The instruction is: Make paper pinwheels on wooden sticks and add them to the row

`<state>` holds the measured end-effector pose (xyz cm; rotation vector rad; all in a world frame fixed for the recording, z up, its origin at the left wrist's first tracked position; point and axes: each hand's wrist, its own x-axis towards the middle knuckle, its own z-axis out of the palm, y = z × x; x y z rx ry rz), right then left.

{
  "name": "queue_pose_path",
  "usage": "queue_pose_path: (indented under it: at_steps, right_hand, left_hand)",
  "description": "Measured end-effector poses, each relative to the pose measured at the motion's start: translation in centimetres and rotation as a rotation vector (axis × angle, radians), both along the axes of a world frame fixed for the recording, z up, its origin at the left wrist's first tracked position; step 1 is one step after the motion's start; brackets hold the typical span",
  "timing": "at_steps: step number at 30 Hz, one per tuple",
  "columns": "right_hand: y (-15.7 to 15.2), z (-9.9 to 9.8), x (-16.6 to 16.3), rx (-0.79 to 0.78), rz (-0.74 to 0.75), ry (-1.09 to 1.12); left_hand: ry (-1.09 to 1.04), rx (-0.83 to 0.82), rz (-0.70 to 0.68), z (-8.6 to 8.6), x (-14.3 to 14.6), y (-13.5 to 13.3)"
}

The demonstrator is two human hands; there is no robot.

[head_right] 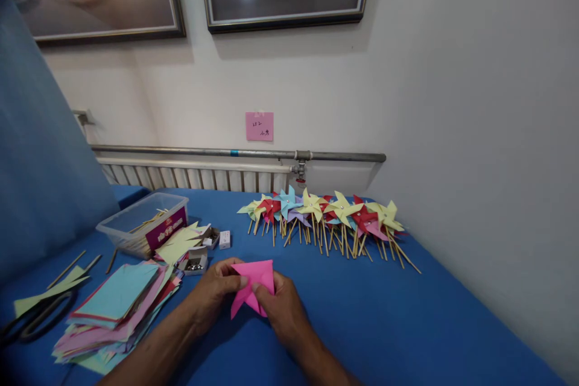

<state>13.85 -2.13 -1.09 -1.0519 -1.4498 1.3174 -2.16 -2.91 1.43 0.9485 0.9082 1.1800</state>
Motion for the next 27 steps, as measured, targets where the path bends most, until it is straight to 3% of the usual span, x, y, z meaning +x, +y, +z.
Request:
queue_pose_path:
  at_steps: [9, 17, 27]
  right_hand:
    - [-0.2, 0.3, 0.0, -0.05, 0.037, 0.009]
    - [-0.3, 0.6, 0.0, -0.082, 0.074, 0.014]
    - [-0.4, 0.9, 0.0, -0.064, 0.062, 0.016]
  left_hand:
    - [0.128, 0.022, -0.009, 0.4, -0.3, 0.3]
    - [0.265, 0.105, -0.056, -0.3, -0.8, 0.6]
    - [0.25, 0.113, -0.022, 0.5, -1.1, 0.5]
